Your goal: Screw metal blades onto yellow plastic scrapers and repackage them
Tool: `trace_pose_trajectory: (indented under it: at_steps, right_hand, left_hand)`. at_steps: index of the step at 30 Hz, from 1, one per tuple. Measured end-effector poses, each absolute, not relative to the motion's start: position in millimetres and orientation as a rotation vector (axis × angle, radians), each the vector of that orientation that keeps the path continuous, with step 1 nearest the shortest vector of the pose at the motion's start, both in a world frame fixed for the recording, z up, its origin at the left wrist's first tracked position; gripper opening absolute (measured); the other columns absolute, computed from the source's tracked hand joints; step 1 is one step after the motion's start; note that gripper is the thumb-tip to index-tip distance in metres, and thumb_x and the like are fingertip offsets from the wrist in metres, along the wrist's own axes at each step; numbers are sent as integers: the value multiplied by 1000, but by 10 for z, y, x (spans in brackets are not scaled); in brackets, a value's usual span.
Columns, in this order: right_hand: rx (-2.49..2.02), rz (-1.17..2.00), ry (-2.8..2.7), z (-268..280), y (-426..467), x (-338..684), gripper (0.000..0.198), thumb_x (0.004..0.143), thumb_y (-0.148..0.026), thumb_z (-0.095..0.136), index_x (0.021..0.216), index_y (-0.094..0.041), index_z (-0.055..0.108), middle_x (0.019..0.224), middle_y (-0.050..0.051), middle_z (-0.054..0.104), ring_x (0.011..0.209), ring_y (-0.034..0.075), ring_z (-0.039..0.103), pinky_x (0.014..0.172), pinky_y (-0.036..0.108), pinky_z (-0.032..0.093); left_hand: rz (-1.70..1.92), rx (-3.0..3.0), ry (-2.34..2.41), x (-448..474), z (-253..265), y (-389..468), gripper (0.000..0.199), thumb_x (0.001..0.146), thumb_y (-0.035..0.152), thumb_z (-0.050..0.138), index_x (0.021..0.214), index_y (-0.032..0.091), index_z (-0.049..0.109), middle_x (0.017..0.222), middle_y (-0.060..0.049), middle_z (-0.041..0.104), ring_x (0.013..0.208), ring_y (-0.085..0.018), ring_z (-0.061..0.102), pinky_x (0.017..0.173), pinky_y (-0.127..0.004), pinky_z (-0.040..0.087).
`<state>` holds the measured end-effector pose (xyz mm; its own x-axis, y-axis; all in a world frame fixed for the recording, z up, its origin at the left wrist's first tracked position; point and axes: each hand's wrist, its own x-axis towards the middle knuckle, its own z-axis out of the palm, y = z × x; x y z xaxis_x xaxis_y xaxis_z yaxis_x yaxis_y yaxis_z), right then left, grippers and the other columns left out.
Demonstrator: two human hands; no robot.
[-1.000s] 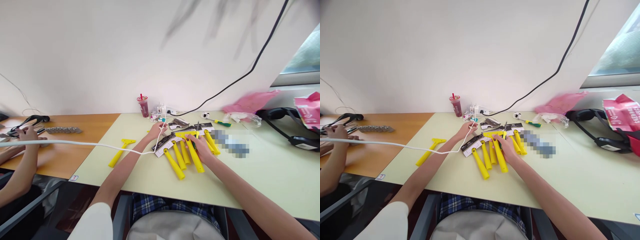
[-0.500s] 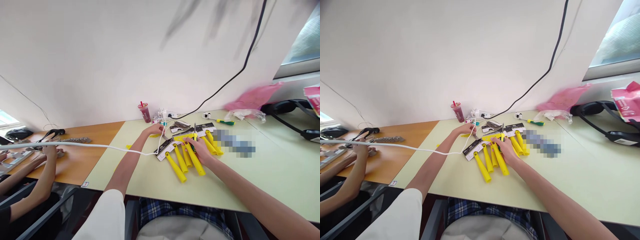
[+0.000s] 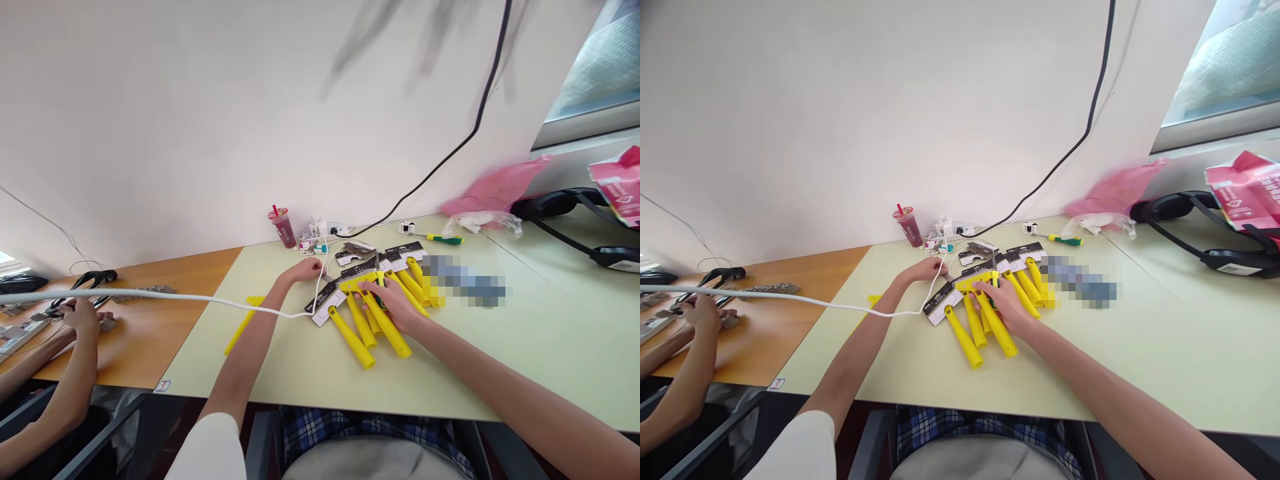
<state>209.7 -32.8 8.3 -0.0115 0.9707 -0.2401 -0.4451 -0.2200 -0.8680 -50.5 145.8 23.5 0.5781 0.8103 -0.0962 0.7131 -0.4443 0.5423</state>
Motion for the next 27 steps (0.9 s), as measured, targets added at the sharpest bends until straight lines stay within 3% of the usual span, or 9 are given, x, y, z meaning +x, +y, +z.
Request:
trace_pose_trajectory:
  at_steps: [6,12,15,21,27]
  right_hand:
    - [-1147,1521,-764,113,-350,2150,41,69,-24,106,83,-22,68,90,7,81,83,23,81,55,27,68]
    - [-1211,1514,-794,150,-326,2298,46,61,-31,110,82,-23,70,92,8,82,84,25,80,51,28,66]
    - [-1243,1496,-815,183,-311,2401,48,56,-34,112,82,-22,73,86,6,80,75,22,75,52,28,65]
    - [-1346,1477,-769,248,-358,2498,56,51,-48,113,80,-23,72,79,2,75,59,15,64,47,27,60]
    - [-1355,1463,-685,181,-396,2486,61,50,-55,113,82,-21,73,77,5,75,66,22,72,46,29,59]
  left_hand:
    - [209,2259,1250,-612,164,1055,28,95,46,67,95,19,73,105,-11,77,89,-25,69,83,-37,57]
    - [459,2332,1238,-553,70,517,26,109,45,54,99,22,63,110,-12,72,101,-26,68,95,-42,57]
    - [508,2200,1200,-442,28,273,27,113,48,52,104,24,61,109,-9,72,97,-24,69,90,-39,57]
    - [573,2225,1207,-355,-58,124,18,112,39,57,100,25,57,106,-9,71,102,-28,69,97,-44,58]
    - [667,2277,999,-338,34,177,10,115,33,55,112,25,60,135,-14,68,136,-29,62,119,-49,54]
